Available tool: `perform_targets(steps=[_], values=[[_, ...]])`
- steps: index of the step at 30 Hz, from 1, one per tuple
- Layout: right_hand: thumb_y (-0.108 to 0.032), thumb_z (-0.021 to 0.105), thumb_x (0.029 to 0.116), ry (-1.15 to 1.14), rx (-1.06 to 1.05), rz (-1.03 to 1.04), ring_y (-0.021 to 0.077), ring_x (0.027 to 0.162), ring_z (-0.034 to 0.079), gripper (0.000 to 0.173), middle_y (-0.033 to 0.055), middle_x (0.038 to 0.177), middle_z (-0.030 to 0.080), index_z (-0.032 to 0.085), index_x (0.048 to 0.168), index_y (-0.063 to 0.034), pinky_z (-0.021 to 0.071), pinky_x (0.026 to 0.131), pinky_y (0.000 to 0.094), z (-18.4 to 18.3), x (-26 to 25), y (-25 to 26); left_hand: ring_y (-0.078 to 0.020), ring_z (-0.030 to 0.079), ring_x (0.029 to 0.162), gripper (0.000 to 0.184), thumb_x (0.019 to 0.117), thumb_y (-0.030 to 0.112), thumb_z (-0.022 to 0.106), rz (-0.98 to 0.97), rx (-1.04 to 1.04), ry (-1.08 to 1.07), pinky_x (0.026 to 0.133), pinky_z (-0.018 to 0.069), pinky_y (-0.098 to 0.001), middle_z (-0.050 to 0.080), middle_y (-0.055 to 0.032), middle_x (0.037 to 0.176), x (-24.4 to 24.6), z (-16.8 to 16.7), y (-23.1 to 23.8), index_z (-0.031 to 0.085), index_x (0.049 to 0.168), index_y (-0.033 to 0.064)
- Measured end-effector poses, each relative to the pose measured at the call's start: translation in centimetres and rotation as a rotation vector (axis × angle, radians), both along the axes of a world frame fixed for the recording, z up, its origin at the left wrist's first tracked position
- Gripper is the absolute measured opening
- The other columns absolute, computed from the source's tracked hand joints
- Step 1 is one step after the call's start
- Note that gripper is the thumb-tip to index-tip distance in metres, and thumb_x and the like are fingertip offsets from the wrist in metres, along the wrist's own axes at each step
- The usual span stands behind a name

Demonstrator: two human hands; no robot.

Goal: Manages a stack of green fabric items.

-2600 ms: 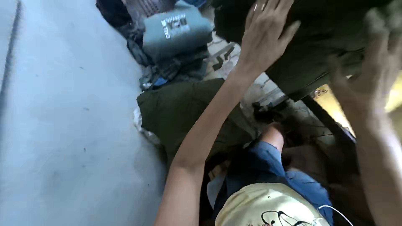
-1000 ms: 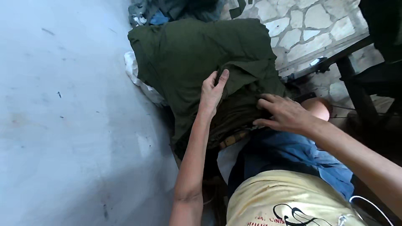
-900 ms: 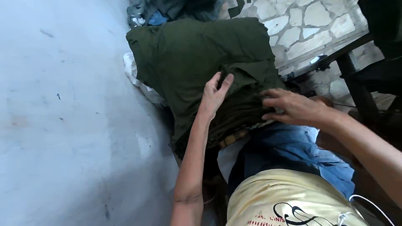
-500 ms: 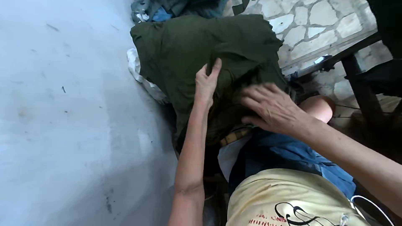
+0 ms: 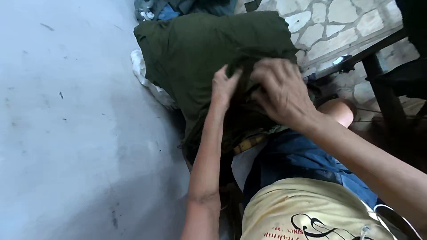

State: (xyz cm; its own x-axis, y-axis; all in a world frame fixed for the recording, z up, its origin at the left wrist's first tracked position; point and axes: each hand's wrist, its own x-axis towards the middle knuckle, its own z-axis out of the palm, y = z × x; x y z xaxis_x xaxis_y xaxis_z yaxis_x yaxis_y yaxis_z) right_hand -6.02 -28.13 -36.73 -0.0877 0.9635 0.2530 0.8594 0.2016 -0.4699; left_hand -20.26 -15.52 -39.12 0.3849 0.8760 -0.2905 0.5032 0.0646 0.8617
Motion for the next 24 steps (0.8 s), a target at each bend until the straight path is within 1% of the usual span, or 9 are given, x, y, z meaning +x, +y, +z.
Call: perform_targets(steps=[3, 5, 8, 10, 12, 14, 17, 20, 24], values=[[-0.040, 0.075, 0.0898, -0.124, -0.242, 0.212, 0.0405, 0.136, 0.052, 0.040, 0.0184, 0.140, 0.059, 0.069, 0.116, -0.0108, 0.0428, 0.106, 0.0628, -3.0, 0.8, -4.1, -0.0110, 0.067, 0.098, 0.041, 0.1056, 0.041, 0.054, 0.179, -0.147, -0.085, 0.090, 0.0552, -0.0338, 0.069, -0.0085, 0.109, -1.2, 1.0, 1.1, 0.064, 0.124, 0.0048], [-0.028, 0.079, 0.0872, -0.045, -0.365, 0.213, 0.0415, 0.134, 0.052, 0.029, 0.0191, 0.138, 0.060, 0.070, 0.107, -0.0099, 0.0435, 0.105, 0.0633, -3.3, 2.2, -4.4, -0.0107, 0.066, 0.103, 0.043, 0.1066, 0.041, 0.052, 0.133, -0.167, -0.099, 0.093, 0.0544, -0.0334, 0.068, -0.0085, 0.116, -1.3, 1.5, 0.7, 0.061, 0.131, 0.0060], [-0.012, 0.075, 0.0882, 0.220, -0.344, 0.244, 0.0362, 0.107, 0.067, 0.016, 0.0182, 0.114, 0.069, 0.072, 0.101, -0.0031, 0.0551, 0.088, 0.0566, -1.4, 4.5, -2.0, -0.0124, 0.061, 0.121, 0.050, 0.1049, 0.032, 0.057, -0.115, -0.068, -0.118, 0.106, 0.0477, -0.0341, 0.063, -0.0139, 0.134, -1.6, 1.3, -1.2, 0.051, 0.144, 0.0004], [-0.012, 0.070, 0.0922, 0.352, -0.330, 0.217, 0.0280, 0.097, 0.067, 0.015, 0.0156, 0.105, 0.068, 0.071, 0.102, -0.0006, 0.0549, 0.087, 0.0493, 0.0, 5.8, 0.4, -0.0152, 0.060, 0.125, 0.073, 0.0944, 0.038, 0.071, -0.370, 0.054, -0.063, 0.110, 0.0476, -0.0358, 0.062, -0.0167, 0.137, -1.7, 1.1, -2.4, 0.044, 0.149, -0.0025], [-0.010, 0.070, 0.0933, 0.366, -0.288, 0.102, 0.0295, 0.094, 0.067, 0.014, 0.0176, 0.102, 0.068, 0.068, 0.102, 0.0015, 0.0534, 0.084, 0.0505, 0.5, 5.3, 2.4, -0.0235, 0.061, 0.124, 0.086, 0.0818, 0.044, 0.083, -0.491, 0.181, 0.049, 0.109, 0.0479, -0.0427, 0.062, -0.0189, 0.134, -0.7, 0.7, -3.5, 0.048, 0.144, -0.0035], [-0.006, 0.067, 0.0948, 0.273, -0.187, -0.056, 0.0356, 0.099, 0.068, 0.016, 0.0199, 0.108, 0.067, 0.067, 0.109, 0.0011, 0.0544, 0.085, 0.0555, 0.2, 2.9, 3.3, -0.0311, 0.065, 0.119, 0.064, 0.0865, 0.029, 0.081, -0.407, 0.261, 0.129, 0.105, 0.0494, -0.0511, 0.067, -0.0210, 0.126, 0.3, 0.1, -3.4, 0.057, 0.136, -0.0034], [-0.017, 0.058, 0.1016, 0.023, 0.024, -0.056, 0.0403, 0.122, 0.060, 0.027, 0.0213, 0.127, 0.064, 0.064, 0.123, -0.0023, 0.0461, 0.102, 0.0566, -0.3, -0.3, 1.1, -0.0243, 0.070, 0.101, 0.033, 0.0987, 0.023, 0.067, -0.093, 0.134, 0.094, 0.094, 0.0540, -0.0473, 0.072, -0.0170, 0.107, 0.1, -0.1, -1.1, 0.067, 0.121, -0.0010], [-0.043, 0.069, 0.0923, -0.137, -0.147, 0.108, 0.0418, 0.129, 0.056, 0.040, 0.0212, 0.131, 0.063, 0.068, 0.110, -0.0070, 0.0438, 0.104, 0.0616, -2.7, 1.4, -4.1, -0.0156, 0.066, 0.105, 0.042, 0.1040, 0.037, 0.059, 0.168, -0.109, -0.017, 0.096, 0.0533, -0.0383, 0.069, -0.0124, 0.115, -1.0, 0.4, 0.5, 0.063, 0.127, 0.0021], [-0.027, 0.079, 0.0884, 0.070, -0.424, 0.175, 0.0432, 0.128, 0.056, 0.022, 0.0205, 0.138, 0.059, 0.073, 0.097, -0.0074, 0.0487, 0.098, 0.0637, -3.2, 6.5, -5.7, -0.0119, 0.066, 0.103, 0.042, 0.1055, 0.039, 0.055, 0.184, -0.226, -0.071, 0.092, 0.0545, -0.0346, 0.068, -0.0093, 0.116, -0.9, 0.8, -0.1, 0.061, 0.130, 0.0059]])
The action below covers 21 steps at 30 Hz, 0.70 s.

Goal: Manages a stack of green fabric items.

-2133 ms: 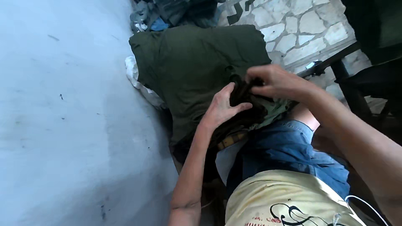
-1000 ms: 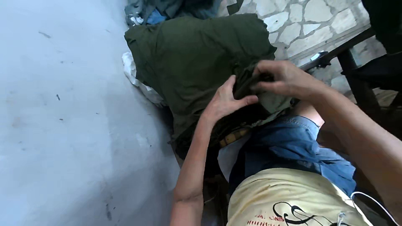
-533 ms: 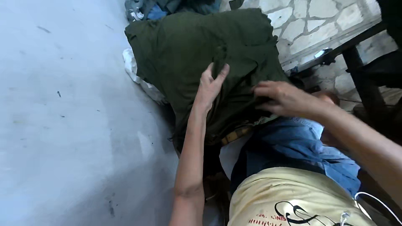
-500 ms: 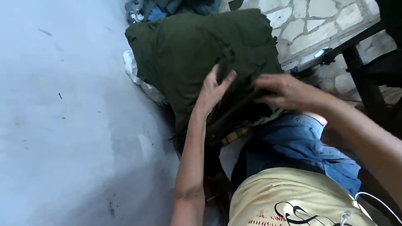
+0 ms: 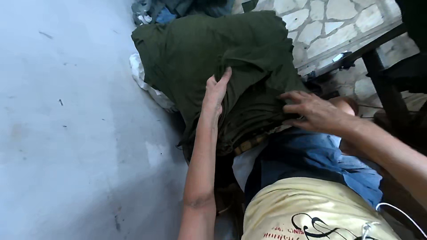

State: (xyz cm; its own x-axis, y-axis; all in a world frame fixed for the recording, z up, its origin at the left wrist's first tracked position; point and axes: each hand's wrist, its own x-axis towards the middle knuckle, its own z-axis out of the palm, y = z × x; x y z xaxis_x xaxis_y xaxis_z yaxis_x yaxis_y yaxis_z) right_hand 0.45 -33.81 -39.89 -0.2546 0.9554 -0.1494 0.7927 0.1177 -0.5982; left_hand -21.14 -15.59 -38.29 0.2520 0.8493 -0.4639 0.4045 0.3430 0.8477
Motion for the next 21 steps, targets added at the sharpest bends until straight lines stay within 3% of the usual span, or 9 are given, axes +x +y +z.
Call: perform_targets(steps=[3, 5, 6, 8, 11, 13, 15, 18, 21], values=[[-0.017, 0.068, 0.0919, 0.218, 0.072, -0.009, 0.0327, 0.112, 0.066, 0.019, 0.0183, 0.125, 0.066, 0.072, 0.101, -0.0010, 0.0549, 0.093, 0.0523, 2.6, 1.8, 2.9, -0.0139, 0.063, 0.120, 0.057, 0.0996, 0.032, 0.066, -0.323, 0.195, -0.021, 0.105, 0.0504, -0.0350, 0.064, -0.0137, 0.132, -0.1, -0.2, -2.4, 0.049, 0.145, 0.0016], [-0.018, 0.065, 0.0959, 0.273, 0.108, -0.070, 0.0276, 0.104, 0.067, 0.023, 0.0175, 0.118, 0.067, 0.070, 0.109, 0.0014, 0.0545, 0.092, 0.0472, 3.7, 1.8, 5.8, -0.0250, 0.059, 0.129, 0.090, 0.0856, 0.045, 0.080, -0.584, 0.331, 0.130, 0.109, 0.0479, -0.0451, 0.060, -0.0178, 0.141, 0.3, 0.0, -4.2, 0.039, 0.153, 0.0021], [-0.015, 0.066, 0.0966, 0.270, 0.136, -0.121, 0.0292, 0.101, 0.067, 0.022, 0.0191, 0.114, 0.067, 0.069, 0.109, 0.0028, 0.0543, 0.090, 0.0478, 3.6, 1.2, 7.1, -0.0303, 0.060, 0.127, 0.093, 0.0808, 0.049, 0.083, -0.635, 0.380, 0.211, 0.108, 0.0482, -0.0515, 0.061, -0.0198, 0.138, 1.1, -0.3, -4.7, 0.044, 0.149, 0.0003], [-0.009, 0.063, 0.0988, 0.178, 0.219, -0.268, 0.0353, 0.099, 0.067, 0.019, 0.0221, 0.113, 0.065, 0.066, 0.113, 0.0034, 0.0545, 0.087, 0.0522, 3.0, -1.0, 8.9, -0.0355, 0.065, 0.118, 0.072, 0.0879, 0.042, 0.079, -0.561, 0.429, 0.280, 0.103, 0.0498, -0.0560, 0.067, -0.0229, 0.125, 2.1, -0.8, -4.4, 0.054, 0.139, -0.0028], [-0.015, 0.055, 0.1033, -0.072, 0.413, -0.301, 0.0432, 0.123, 0.059, 0.031, 0.0248, 0.132, 0.061, 0.061, 0.129, 0.0005, 0.0460, 0.101, 0.0591, 2.9, -4.8, 7.4, -0.0237, 0.069, 0.108, 0.042, 0.0997, 0.034, 0.066, -0.252, 0.262, 0.167, 0.100, 0.0534, -0.0456, 0.072, -0.0169, 0.113, 1.5, -1.3, -1.7, 0.066, 0.125, 0.0002], [-0.031, 0.059, 0.1004, -0.171, 0.429, -0.090, 0.0420, 0.126, 0.057, 0.036, 0.0222, 0.131, 0.062, 0.064, 0.122, -0.0028, 0.0443, 0.103, 0.0601, 1.6, -5.5, 3.8, -0.0204, 0.069, 0.102, 0.049, 0.1009, 0.044, 0.062, -0.056, 0.116, 0.124, 0.093, 0.0550, -0.0439, 0.071, -0.0151, 0.109, 0.8, -1.0, -0.2, 0.067, 0.121, 0.0005], [-0.041, 0.077, 0.0875, -0.198, 0.211, 0.013, 0.0422, 0.126, 0.058, 0.041, 0.0208, 0.132, 0.062, 0.068, 0.106, -0.0059, 0.0475, 0.098, 0.0624, -0.3, -4.0, 0.7, -0.0206, 0.066, 0.106, 0.060, 0.0997, 0.055, 0.058, 0.064, -0.003, 0.132, 0.094, 0.0543, -0.0436, 0.068, -0.0153, 0.116, 0.3, -0.2, 0.9, 0.062, 0.126, 0.0014], [-0.021, 0.083, 0.0839, -0.141, -0.008, 0.007, 0.0451, 0.128, 0.056, 0.022, 0.0211, 0.135, 0.061, 0.073, 0.099, -0.0076, 0.0479, 0.096, 0.0641, -0.3, -0.7, -0.1, -0.0199, 0.064, 0.114, 0.062, 0.1008, 0.055, 0.056, 0.030, -0.057, 0.099, 0.099, 0.0519, -0.0427, 0.065, -0.0152, 0.125, 0.5, 0.0, 0.6, 0.057, 0.135, 0.0031], [-0.009, 0.074, 0.0878, 0.106, -0.050, 0.004, 0.0408, 0.117, 0.063, 0.016, 0.0212, 0.128, 0.064, 0.074, 0.102, -0.0020, 0.0515, 0.094, 0.0610, 2.1, 1.0, 2.9, -0.0172, 0.063, 0.119, 0.056, 0.1008, 0.036, 0.064, -0.344, 0.134, 0.026, 0.105, 0.0505, -0.0385, 0.064, -0.0152, 0.130, 0.5, -0.1, -2.0, 0.050, 0.143, 0.0018]])
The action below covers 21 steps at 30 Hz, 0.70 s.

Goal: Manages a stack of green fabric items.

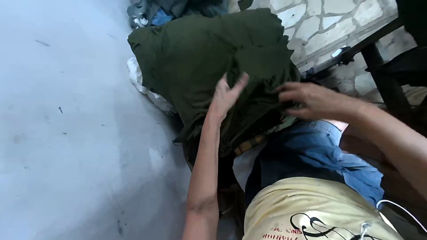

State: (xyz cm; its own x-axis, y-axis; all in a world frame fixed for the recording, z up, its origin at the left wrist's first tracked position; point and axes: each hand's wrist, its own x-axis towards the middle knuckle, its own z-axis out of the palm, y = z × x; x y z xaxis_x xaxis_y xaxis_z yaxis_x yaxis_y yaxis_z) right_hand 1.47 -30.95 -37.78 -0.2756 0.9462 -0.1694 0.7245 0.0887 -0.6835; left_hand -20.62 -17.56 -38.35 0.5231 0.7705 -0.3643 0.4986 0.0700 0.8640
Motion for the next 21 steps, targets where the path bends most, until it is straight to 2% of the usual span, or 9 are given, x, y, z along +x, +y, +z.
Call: perform_targets(steps=[2, 3, 5, 7, 10, 12, 16, 18, 21], values=[[-0.011, 0.067, 0.0870, 0.102, 0.109, -0.078, 0.0398, 0.104, 0.065, 0.019, 0.0241, 0.115, 0.064, 0.071, 0.097, 0.0042, 0.0517, 0.085, 0.0594, 0.9, 0.4, 3.1, -0.0261, 0.059, 0.128, 0.087, 0.0868, 0.044, 0.079, -0.273, 0.171, 0.130, 0.109, 0.0474, -0.0467, 0.060, -0.0179, 0.140, 0.1, 0.3, -2.0, 0.040, 0.153, 0.0033], [-0.011, 0.065, 0.0878, 0.107, 0.148, -0.136, 0.0400, 0.101, 0.064, 0.021, 0.0248, 0.113, 0.064, 0.069, 0.098, 0.0059, 0.0511, 0.084, 0.0596, 0.9, 0.1, 4.5, -0.0299, 0.060, 0.127, 0.091, 0.0821, 0.048, 0.082, -0.314, 0.233, 0.202, 0.108, 0.0470, -0.0524, 0.061, -0.0184, 0.138, 0.8, 0.2, -2.4, 0.043, 0.151, 0.0030], [-0.009, 0.065, 0.0923, 0.051, 0.224, -0.287, 0.0400, 0.101, 0.065, 0.020, 0.0246, 0.113, 0.064, 0.068, 0.105, 0.0055, 0.0522, 0.084, 0.0585, 0.1, -1.5, 6.5, -0.0374, 0.065, 0.119, 0.075, 0.0882, 0.040, 0.079, -0.223, 0.296, 0.277, 0.102, 0.0491, -0.0591, 0.067, -0.0229, 0.127, 1.7, -0.1, -1.7, 0.051, 0.143, -0.0011], [-0.015, 0.067, 0.0968, -0.085, 0.345, -0.389, 0.0431, 0.112, 0.062, 0.026, 0.0246, 0.123, 0.062, 0.065, 0.117, 0.0005, 0.0493, 0.092, 0.0601, 0.1, -4.2, 6.3, -0.0304, 0.066, 0.117, 0.052, 0.0970, 0.031, 0.070, -0.046, 0.220, 0.203, 0.105, 0.0495, -0.0508, 0.069, -0.0208, 0.122, 1.6, -0.8, 0.4, 0.059, 0.136, -0.0006], [-0.036, 0.067, 0.0960, -0.227, 0.443, -0.102, 0.0426, 0.128, 0.056, 0.039, 0.0213, 0.133, 0.062, 0.067, 0.121, -0.0067, 0.0424, 0.106, 0.0621, -1.1, -6.9, 1.8, -0.0176, 0.068, 0.105, 0.048, 0.0995, 0.038, 0.066, 0.207, -0.037, 0.069, 0.096, 0.0555, -0.0400, 0.069, -0.0145, 0.117, 0.6, -1.3, 3.5, 0.061, 0.129, 0.0004], [-0.046, 0.076, 0.0874, -0.281, 0.267, 0.064, 0.0402, 0.134, 0.052, 0.043, 0.0171, 0.135, 0.062, 0.069, 0.112, -0.0102, 0.0421, 0.106, 0.0634, -3.1, -6.6, -1.0, -0.0185, 0.067, 0.109, 0.059, 0.0998, 0.046, 0.063, 0.280, -0.137, 0.083, 0.096, 0.0556, -0.0398, 0.067, -0.0152, 0.122, 0.1, -1.2, 5.1, 0.055, 0.136, 0.0008], [-0.031, 0.077, 0.0904, -0.019, 0.043, 0.071, 0.0380, 0.122, 0.061, 0.028, 0.0157, 0.129, 0.065, 0.073, 0.101, -0.0053, 0.0502, 0.094, 0.0604, -1.7, -4.0, -0.1, -0.0185, 0.064, 0.115, 0.059, 0.1007, 0.044, 0.062, 0.223, -0.141, 0.068, 0.099, 0.0523, -0.0389, 0.064, -0.0160, 0.128, 0.1, -0.9, 5.1, 0.052, 0.139, 0.0005], [-0.018, 0.075, 0.0912, 0.117, 0.030, 0.037, 0.0348, 0.113, 0.065, 0.018, 0.0177, 0.125, 0.066, 0.074, 0.099, -0.0021, 0.0537, 0.094, 0.0548, 0.1, -2.4, 2.3, -0.0152, 0.062, 0.119, 0.058, 0.1008, 0.038, 0.064, 0.038, -0.058, -0.008, 0.105, 0.0498, -0.0367, 0.063, -0.0147, 0.131, -0.4, -0.3, 3.5, 0.050, 0.143, 0.0011], [-0.015, 0.072, 0.0918, 0.175, 0.052, -0.104, 0.0287, 0.101, 0.062, 0.017, 0.0171, 0.111, 0.063, 0.072, 0.099, -0.0003, 0.0512, 0.088, 0.0480, 1.3, -1.1, 6.0, -0.0186, 0.062, 0.124, 0.091, 0.0821, 0.042, 0.083, -0.265, 0.149, 0.078, 0.109, 0.0493, -0.0415, 0.064, -0.0149, 0.134, 0.0, 0.2, 0.1, 0.040, 0.151, 0.0018]])
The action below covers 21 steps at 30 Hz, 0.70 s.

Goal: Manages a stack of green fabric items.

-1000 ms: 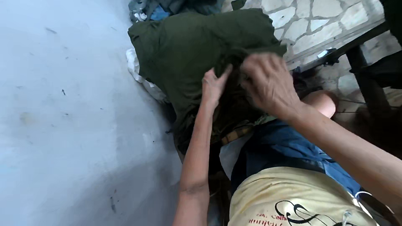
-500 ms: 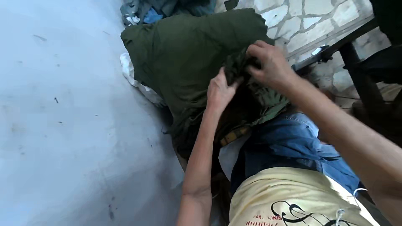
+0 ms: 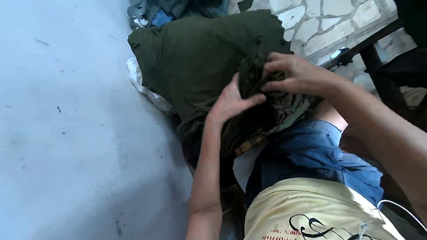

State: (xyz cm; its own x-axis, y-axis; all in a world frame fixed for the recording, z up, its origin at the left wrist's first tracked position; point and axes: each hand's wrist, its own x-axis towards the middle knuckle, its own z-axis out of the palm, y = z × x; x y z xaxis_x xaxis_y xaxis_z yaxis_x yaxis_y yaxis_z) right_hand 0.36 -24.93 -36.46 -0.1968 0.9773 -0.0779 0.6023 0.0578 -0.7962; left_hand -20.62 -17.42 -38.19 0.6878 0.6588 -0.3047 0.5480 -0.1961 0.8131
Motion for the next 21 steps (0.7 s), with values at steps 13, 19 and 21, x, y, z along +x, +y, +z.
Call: perform_targets(steps=[13, 19, 21], values=[[-0.052, 0.063, 0.0957, -0.184, -0.168, 0.094, 0.0425, 0.124, 0.056, 0.052, 0.0199, 0.131, 0.062, 0.073, 0.103, -0.0014, 0.0468, 0.096, 0.0635, -4.7, 0.2, -5.7, -0.0298, 0.053, 0.132, 0.073, 0.0998, 0.046, 0.064, 0.565, -0.315, 0.153, 0.110, 0.0434, -0.0497, 0.053, -0.0232, 0.144, 0.3, -3.0, 6.9, 0.041, 0.148, -0.0031], [-0.031, 0.062, 0.0974, 0.047, -0.002, 0.102, 0.0222, 0.111, 0.063, 0.032, 0.0135, 0.124, 0.064, 0.074, 0.101, -0.0016, 0.0527, 0.094, 0.0428, -0.8, 1.5, -2.5, -0.0110, 0.065, 0.112, 0.052, 0.1024, 0.034, 0.062, 0.254, -0.208, -0.130, 0.101, 0.0527, -0.0328, 0.066, -0.0121, 0.125, -0.8, -2.4, 4.2, 0.052, 0.140, -0.0003], [-0.027, 0.062, 0.0982, 0.053, 0.044, 0.031, 0.0213, 0.104, 0.062, 0.028, 0.0144, 0.117, 0.063, 0.071, 0.100, -0.0006, 0.0520, 0.090, 0.0404, -0.6, 0.8, 0.1, -0.0135, 0.062, 0.122, 0.076, 0.0914, 0.037, 0.075, 0.054, -0.085, -0.074, 0.108, 0.0495, -0.0358, 0.063, -0.0129, 0.134, -0.4, -0.8, 1.4, 0.041, 0.149, 0.0010]])
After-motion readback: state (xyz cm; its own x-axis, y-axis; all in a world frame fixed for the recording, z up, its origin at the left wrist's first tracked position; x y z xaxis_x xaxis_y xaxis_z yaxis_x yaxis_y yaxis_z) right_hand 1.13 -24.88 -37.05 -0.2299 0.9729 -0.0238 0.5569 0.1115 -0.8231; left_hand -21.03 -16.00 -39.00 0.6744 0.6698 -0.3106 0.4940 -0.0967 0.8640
